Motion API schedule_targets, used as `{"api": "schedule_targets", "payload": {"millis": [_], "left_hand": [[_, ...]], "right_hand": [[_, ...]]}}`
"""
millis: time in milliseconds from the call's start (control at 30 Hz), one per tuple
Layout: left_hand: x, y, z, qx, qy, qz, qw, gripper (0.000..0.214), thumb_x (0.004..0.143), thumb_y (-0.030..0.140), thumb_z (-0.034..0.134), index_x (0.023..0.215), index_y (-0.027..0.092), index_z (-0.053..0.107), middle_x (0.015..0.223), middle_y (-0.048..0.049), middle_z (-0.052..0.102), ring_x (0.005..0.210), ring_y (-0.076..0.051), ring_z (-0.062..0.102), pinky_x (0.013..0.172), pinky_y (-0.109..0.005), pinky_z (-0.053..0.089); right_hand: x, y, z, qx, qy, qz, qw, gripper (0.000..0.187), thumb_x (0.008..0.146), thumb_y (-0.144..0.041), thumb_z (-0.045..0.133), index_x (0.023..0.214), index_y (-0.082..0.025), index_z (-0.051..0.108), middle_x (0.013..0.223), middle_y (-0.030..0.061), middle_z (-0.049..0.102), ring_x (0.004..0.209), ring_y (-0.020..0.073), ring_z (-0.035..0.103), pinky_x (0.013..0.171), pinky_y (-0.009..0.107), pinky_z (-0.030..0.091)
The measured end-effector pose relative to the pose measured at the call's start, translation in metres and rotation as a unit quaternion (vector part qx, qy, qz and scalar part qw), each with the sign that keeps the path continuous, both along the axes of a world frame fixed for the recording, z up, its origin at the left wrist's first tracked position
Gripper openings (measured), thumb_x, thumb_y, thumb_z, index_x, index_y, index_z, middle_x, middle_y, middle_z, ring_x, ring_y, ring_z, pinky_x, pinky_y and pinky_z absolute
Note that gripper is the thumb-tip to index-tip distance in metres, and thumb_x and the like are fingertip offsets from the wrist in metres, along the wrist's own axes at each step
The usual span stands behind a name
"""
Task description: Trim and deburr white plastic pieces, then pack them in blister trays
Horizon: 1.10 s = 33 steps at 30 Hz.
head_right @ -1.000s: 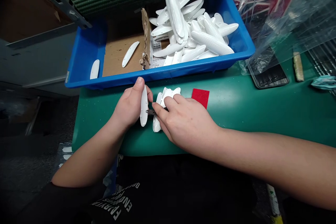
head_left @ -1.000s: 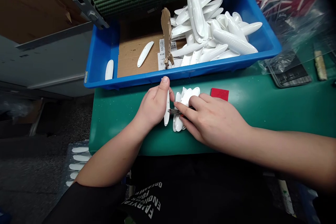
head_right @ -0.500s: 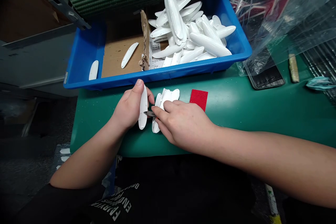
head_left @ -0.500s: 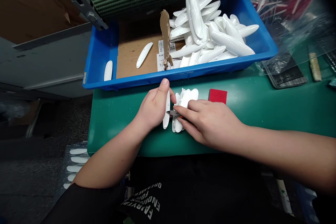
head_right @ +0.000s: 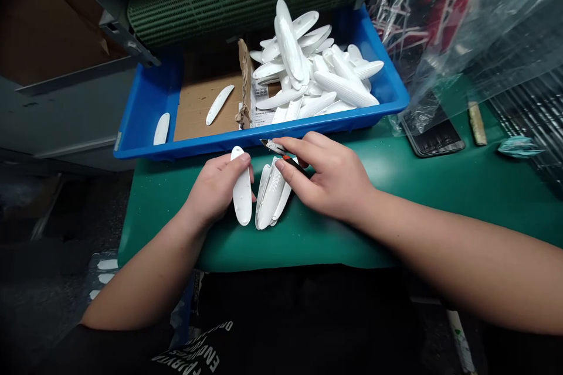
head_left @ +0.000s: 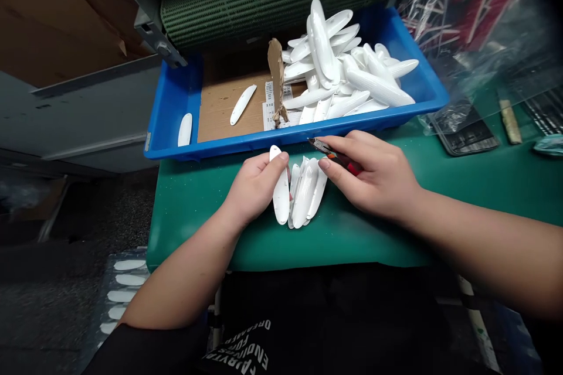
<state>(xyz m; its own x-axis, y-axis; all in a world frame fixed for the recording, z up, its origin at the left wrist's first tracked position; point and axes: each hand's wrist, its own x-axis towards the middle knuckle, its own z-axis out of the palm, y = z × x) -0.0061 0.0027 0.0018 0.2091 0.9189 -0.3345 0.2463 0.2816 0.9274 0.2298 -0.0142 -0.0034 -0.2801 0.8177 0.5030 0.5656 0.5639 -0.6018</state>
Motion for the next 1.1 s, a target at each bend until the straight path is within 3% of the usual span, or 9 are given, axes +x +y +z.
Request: {"api": "schedule_targets", "payload": {"millis": [100,200,400,600,733,833,933,1033,1100], "left_hand": [[0.0,0.0,-0.004,0.052,0.038,-0.018,0.998,0.043,0.097,0.055,0.069,0.074,0.018,0.065,0.066,0.0016,0.063,0.058,-0.014,0.057,0.054,-0.025,0.042],[0.006,-0.002,-0.006,0.082,0.115,-0.044,0.989,0.041,0.097,0.055,0.066,0.078,0.019,0.068,0.072,0.0016,0.063,0.066,-0.015,0.054,0.057,-0.027,0.038],[0.024,-0.007,0.003,0.101,0.287,-0.066,0.95,0.044,0.1,0.058,0.058,0.074,0.023,0.053,0.065,0.0036,0.058,0.065,-0.017,0.054,0.058,-0.031,0.032],[0.011,-0.025,0.02,0.081,0.367,-0.065,0.925,0.04,0.104,0.066,0.045,0.116,0.028,0.054,0.084,0.0005,0.07,0.083,-0.025,0.067,0.067,-0.033,0.042],[0.014,-0.04,0.032,0.06,0.417,-0.079,0.903,0.075,0.098,0.079,0.046,0.152,0.026,0.043,0.115,-0.0091,0.075,0.105,-0.032,0.072,0.079,-0.037,0.05],[0.037,-0.042,0.035,0.073,0.462,-0.11,0.877,0.1,0.09,0.085,0.053,0.165,0.024,0.032,0.151,-0.0189,0.062,0.13,-0.042,0.066,0.091,-0.043,0.052],[0.063,-0.038,0.03,0.101,0.47,-0.143,0.865,0.108,0.084,0.068,0.07,0.169,0.02,0.027,0.158,-0.0259,0.054,0.134,-0.05,0.061,0.1,-0.051,0.051],[0.075,-0.032,0.023,0.102,0.424,-0.145,0.888,0.103,0.08,0.04,0.076,0.169,0.018,0.029,0.145,-0.0275,0.062,0.128,-0.053,0.064,0.101,-0.056,0.05],[0.07,-0.031,0.021,0.098,0.383,-0.125,0.91,0.096,0.077,0.032,0.076,0.165,0.021,0.038,0.14,-0.0248,0.065,0.127,-0.052,0.064,0.101,-0.055,0.05]], "right_hand": [[0.003,0.004,-0.002,-0.015,0.032,-0.001,0.999,0.034,0.103,-0.03,0.066,0.135,-0.022,0.074,0.086,0.0026,0.066,0.072,0.0174,0.061,0.068,0.031,0.05],[0.003,0.004,-0.006,-0.037,0.05,0.006,0.998,0.034,0.103,-0.031,0.067,0.134,-0.022,0.075,0.088,0.0026,0.066,0.073,0.0171,0.061,0.068,0.031,0.05],[0.006,0.001,-0.007,-0.088,0.052,0.006,0.995,0.037,0.102,-0.035,0.067,0.137,-0.023,0.075,0.093,0.0027,0.067,0.072,0.0161,0.061,0.068,0.031,0.048],[0.012,0.006,-0.003,-0.119,0.084,-0.007,0.989,0.038,0.102,-0.037,0.066,0.135,-0.022,0.076,0.092,0.0035,0.067,0.079,0.0195,0.064,0.074,0.034,0.05],[0.017,0.01,0.0,-0.109,0.106,-0.014,0.988,0.033,0.101,-0.036,0.066,0.13,-0.025,0.078,0.089,0.0029,0.067,0.081,0.0209,0.065,0.076,0.034,0.05],[0.02,0.01,0.002,-0.093,0.121,-0.008,0.988,0.032,0.1,-0.036,0.066,0.127,-0.024,0.079,0.089,0.0033,0.068,0.084,0.0222,0.065,0.08,0.036,0.051],[0.021,0.011,0.002,-0.081,0.129,-0.011,0.988,0.034,0.1,-0.037,0.066,0.127,-0.021,0.078,0.09,0.0041,0.069,0.085,0.0227,0.066,0.082,0.037,0.052],[0.022,0.013,0.0,-0.08,0.127,-0.014,0.989,0.035,0.1,-0.04,0.066,0.126,-0.021,0.078,0.093,0.0047,0.072,0.086,0.0229,0.067,0.083,0.037,0.053],[0.022,0.013,-0.001,-0.078,0.131,-0.006,0.988,0.036,0.099,-0.041,0.067,0.127,-0.021,0.078,0.1,0.0061,0.075,0.091,0.0237,0.07,0.085,0.038,0.055]]}}
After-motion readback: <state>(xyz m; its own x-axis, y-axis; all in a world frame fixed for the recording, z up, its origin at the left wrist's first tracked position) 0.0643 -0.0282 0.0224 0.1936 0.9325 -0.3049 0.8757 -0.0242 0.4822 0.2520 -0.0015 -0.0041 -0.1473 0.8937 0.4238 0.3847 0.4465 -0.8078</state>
